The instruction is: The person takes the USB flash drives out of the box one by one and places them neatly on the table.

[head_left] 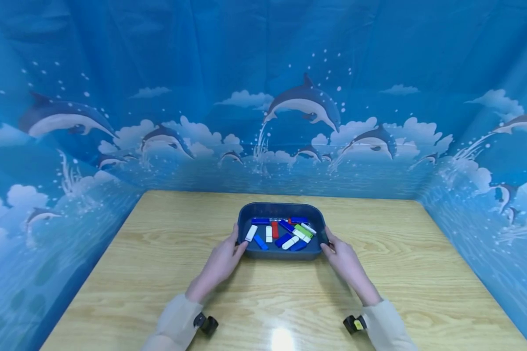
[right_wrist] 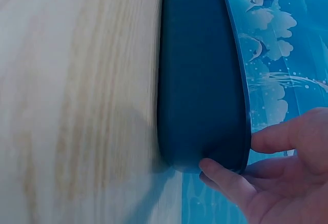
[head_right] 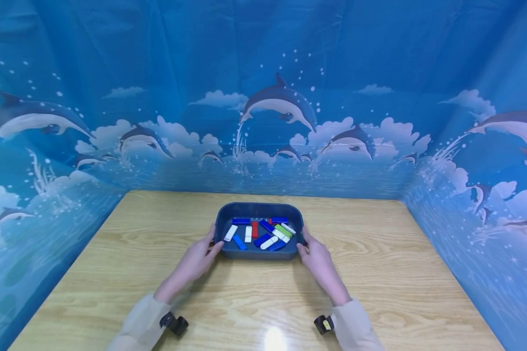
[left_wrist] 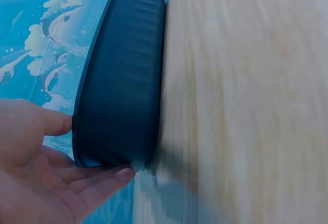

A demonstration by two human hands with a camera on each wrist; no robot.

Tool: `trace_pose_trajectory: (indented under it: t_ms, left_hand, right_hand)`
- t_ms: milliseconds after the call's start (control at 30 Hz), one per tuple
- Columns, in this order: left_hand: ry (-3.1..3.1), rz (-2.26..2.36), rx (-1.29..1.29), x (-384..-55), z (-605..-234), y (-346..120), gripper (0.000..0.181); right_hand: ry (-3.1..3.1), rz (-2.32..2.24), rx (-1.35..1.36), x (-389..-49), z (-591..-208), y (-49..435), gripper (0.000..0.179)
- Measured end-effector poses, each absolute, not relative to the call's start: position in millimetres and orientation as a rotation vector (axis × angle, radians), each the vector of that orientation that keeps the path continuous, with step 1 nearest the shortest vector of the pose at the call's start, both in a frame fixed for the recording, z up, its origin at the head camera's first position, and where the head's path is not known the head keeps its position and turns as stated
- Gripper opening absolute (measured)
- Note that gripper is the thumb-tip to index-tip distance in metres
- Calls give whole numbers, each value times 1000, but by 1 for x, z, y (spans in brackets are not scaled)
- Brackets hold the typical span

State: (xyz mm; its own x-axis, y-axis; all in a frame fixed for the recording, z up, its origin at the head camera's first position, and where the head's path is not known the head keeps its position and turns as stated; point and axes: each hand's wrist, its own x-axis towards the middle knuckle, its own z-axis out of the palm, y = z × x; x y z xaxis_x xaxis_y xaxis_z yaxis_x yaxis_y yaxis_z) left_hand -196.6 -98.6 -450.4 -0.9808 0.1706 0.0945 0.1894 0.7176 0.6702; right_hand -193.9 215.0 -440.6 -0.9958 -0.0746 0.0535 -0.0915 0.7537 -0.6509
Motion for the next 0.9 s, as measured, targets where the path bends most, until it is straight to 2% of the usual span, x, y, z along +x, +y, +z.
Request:
trace_pose_trajectory:
  t_ms: [733, 900]
  left_hand:
    - [-2911, -1094, -247, -179, -451, -97, 64]
    - [-2915, -1077, -250, -178, -450, -97, 65]
  right_hand:
    - [-2924, 1017, 179, -175, -441, 215, 56]
    - [-2880, 884, 245, -173, -441, 215, 54]
